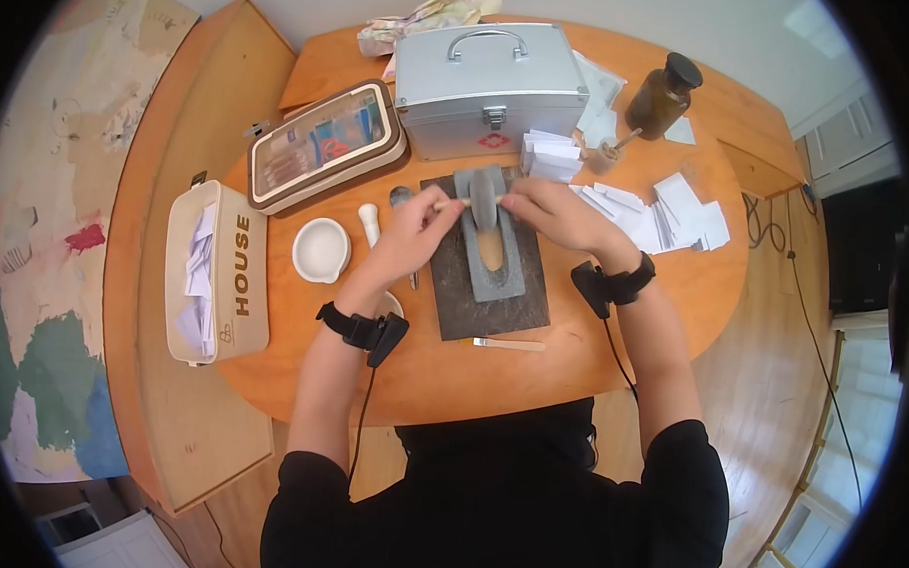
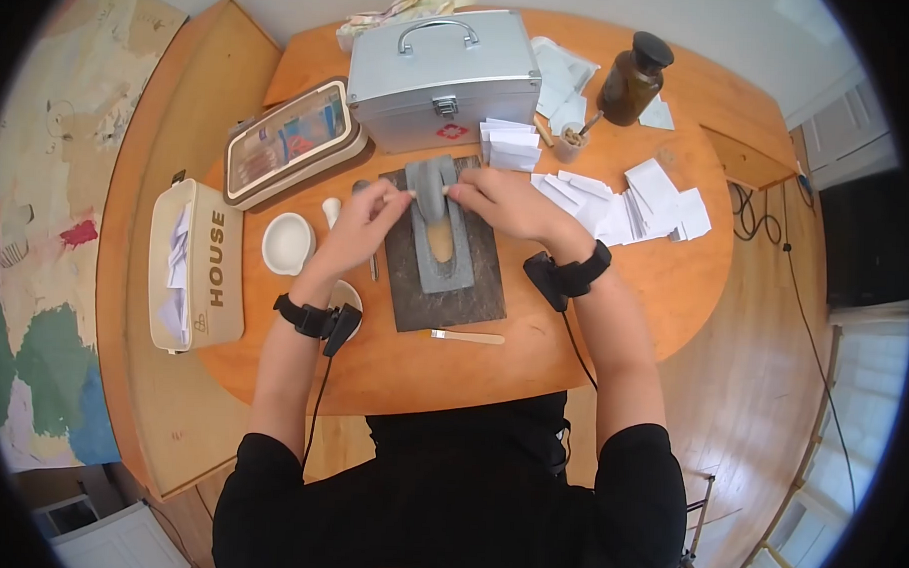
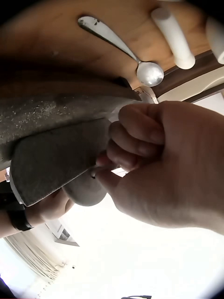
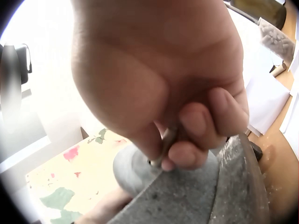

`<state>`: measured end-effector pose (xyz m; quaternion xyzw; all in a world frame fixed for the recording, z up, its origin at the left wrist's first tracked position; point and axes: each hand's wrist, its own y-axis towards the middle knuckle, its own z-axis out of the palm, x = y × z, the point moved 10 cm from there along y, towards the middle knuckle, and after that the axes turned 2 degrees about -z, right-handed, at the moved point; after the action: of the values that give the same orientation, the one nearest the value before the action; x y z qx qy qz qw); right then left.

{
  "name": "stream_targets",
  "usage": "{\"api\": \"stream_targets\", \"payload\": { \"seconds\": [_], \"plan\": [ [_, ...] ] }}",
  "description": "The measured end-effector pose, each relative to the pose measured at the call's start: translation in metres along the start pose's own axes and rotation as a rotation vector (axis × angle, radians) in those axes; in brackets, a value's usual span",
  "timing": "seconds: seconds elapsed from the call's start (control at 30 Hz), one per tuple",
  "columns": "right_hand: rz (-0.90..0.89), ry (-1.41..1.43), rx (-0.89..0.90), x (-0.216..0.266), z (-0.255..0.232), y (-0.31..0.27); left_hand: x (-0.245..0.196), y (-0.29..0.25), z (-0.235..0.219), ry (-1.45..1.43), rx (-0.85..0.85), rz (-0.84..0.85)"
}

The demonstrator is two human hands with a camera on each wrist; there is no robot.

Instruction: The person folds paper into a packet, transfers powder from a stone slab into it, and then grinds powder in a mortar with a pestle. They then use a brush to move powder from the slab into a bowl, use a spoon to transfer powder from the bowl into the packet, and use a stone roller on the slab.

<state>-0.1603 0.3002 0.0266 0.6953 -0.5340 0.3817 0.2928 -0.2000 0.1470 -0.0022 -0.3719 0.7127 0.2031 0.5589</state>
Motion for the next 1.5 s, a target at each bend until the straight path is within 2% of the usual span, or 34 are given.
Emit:
{"api": "stream_targets", "payload": {
  "seconds": [0.03,0.07,0.1,0.2,0.27,0.3,0.37,0.4,0.5,0.57,0.6,0.67,0.77,0.83,0.9,0.93,1.03,1.1,1.13,1.2,1.3,1.33,1.43,1.5],
  "plan": [
    [-0.020,-0.047,-0.011,-0.001,0.000,0.000,0.000,0.003,-0.007,-0.031,-0.097,0.025],
    [-0.040,-0.096,-0.021,0.003,-0.001,0.000,-0.002,0.003,-0.007,-0.053,-0.102,0.033],
    [-0.061,-0.143,-0.031,0.007,-0.002,-0.001,-0.001,0.002,0.000,-0.009,-0.018,0.011],
    [0.118,-0.057,0.267,0.004,0.015,-0.020,0.000,-0.017,0.019,0.041,0.252,-0.028],
    [0.118,0.072,0.438,0.001,0.028,-0.028,-0.002,-0.031,0.035,-0.037,0.446,-0.017],
    [0.120,0.139,0.525,0.001,0.035,-0.033,-0.004,-0.030,0.034,-0.038,0.436,0.005],
    [0.132,0.117,0.437,-0.002,0.030,-0.026,-0.004,-0.026,0.033,-0.043,0.418,0.043],
    [0.136,0.103,0.394,-0.003,0.028,-0.021,-0.001,-0.018,0.026,-0.005,0.338,0.028],
    [-0.027,-0.021,-0.002,-0.001,0.001,0.002,-0.002,-0.003,0.009,0.067,0.139,-0.024],
    [-0.026,-0.110,0.000,-0.001,0.001,0.002,-0.006,-0.002,0.002,0.052,0.064,-0.079],
    [-0.025,-0.154,-0.001,0.002,-0.001,0.002,-0.005,-0.004,0.007,0.065,0.112,-0.066],
    [0.045,-0.169,0.178,0.006,0.009,-0.012,0.000,-0.013,0.015,0.094,0.208,-0.042],
    [0.074,-0.037,0.397,0.011,0.021,-0.033,-0.002,-0.035,0.037,0.005,0.496,-0.061],
    [0.038,0.013,0.486,0.018,0.025,-0.039,-0.007,-0.036,0.035,0.023,0.477,-0.097],
    [0.083,-0.031,0.395,0.011,0.019,-0.029,-0.009,-0.029,0.031,0.051,0.426,-0.119],
    [0.104,-0.056,0.347,0.008,0.015,-0.022,-0.008,-0.020,0.024,0.070,0.340,-0.102],
    [-0.019,-0.017,-0.007,-0.009,0.000,0.000,-0.006,-0.002,0.005,0.073,0.117,-0.074],
    [0.001,-0.042,0.006,-0.004,0.002,-0.001,-0.006,0.000,-0.002,0.001,0.017,-0.096],
    [0.012,-0.054,0.013,0.000,0.002,-0.004,-0.006,-0.002,0.001,0.002,0.048,-0.054],
    [0.047,-0.088,0.144,0.004,0.012,-0.017,-0.005,-0.009,0.009,0.005,0.114,0.032],
    [0.028,0.002,0.369,0.010,0.021,-0.033,-0.005,-0.034,0.033,-0.044,0.425,-0.016],
    [0.010,0.058,0.450,0.015,0.026,-0.039,-0.009,-0.037,0.034,-0.035,0.441,-0.029],
    [0.049,-0.017,0.404,0.018,0.021,-0.031,-0.012,-0.029,0.026,0.046,0.375,-0.094],
    [0.061,0.024,0.204,0.003,0.010,-0.015,-0.011,-0.015,0.011,0.129,0.189,-0.068]
  ]
}}
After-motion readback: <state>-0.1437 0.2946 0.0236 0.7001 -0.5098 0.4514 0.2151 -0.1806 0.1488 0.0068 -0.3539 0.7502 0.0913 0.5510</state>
